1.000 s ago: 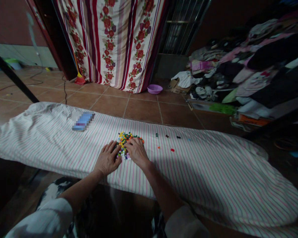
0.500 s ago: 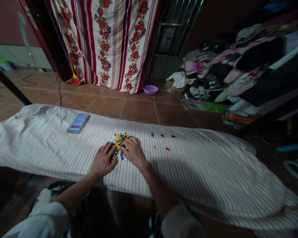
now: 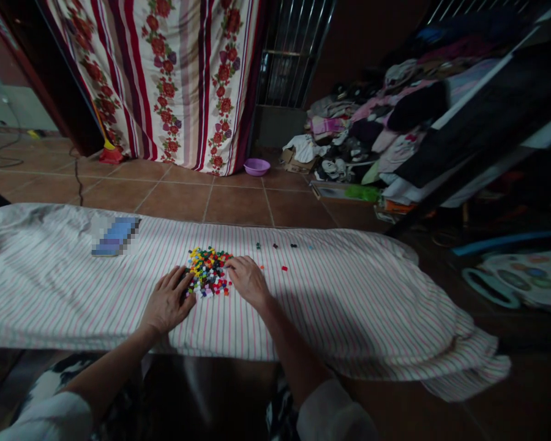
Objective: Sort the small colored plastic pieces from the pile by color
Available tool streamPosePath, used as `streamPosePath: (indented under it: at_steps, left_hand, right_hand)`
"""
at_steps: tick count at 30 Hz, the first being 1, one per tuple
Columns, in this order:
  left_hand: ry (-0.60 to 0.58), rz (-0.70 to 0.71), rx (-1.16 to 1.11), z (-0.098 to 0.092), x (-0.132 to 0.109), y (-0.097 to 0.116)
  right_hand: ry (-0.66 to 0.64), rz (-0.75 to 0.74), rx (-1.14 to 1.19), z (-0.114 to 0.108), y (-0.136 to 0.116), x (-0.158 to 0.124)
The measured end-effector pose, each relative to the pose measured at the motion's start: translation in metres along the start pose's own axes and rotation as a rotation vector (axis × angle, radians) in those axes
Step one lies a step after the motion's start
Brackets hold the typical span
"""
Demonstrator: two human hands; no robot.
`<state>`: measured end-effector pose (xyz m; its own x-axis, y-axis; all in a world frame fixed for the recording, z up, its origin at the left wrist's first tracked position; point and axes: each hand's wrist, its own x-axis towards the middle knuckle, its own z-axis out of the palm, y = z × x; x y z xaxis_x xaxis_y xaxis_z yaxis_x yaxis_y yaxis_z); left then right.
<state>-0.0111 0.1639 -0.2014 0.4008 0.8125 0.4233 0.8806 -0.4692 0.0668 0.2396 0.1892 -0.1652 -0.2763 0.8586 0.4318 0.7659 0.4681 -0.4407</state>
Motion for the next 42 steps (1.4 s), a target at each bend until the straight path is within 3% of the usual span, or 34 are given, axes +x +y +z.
streamPosePath:
  at_steps: [7,14,24,42]
  left_hand:
    - [0.008,0.02,-0.013,0.002,-0.001,-0.004]
    - [0.022,0.039,0.004,0.006,-0.002,-0.007]
    - [0.007,0.029,-0.007,0.004,-0.002,-0.007]
    - [0.014,0.041,-0.021,0.005,-0.002,-0.008]
  right_hand:
    - [0.241,0.161,0.049,-0.035,0.054,-0.021]
    - [0.489,0.412,0.084,-0.075,0.111,-0.054]
    - [0.421,0.534,0.045,-0.079,0.149,-0.085]
    - [0.305,0.467,-0.14,-0.071,0.156,-0.086]
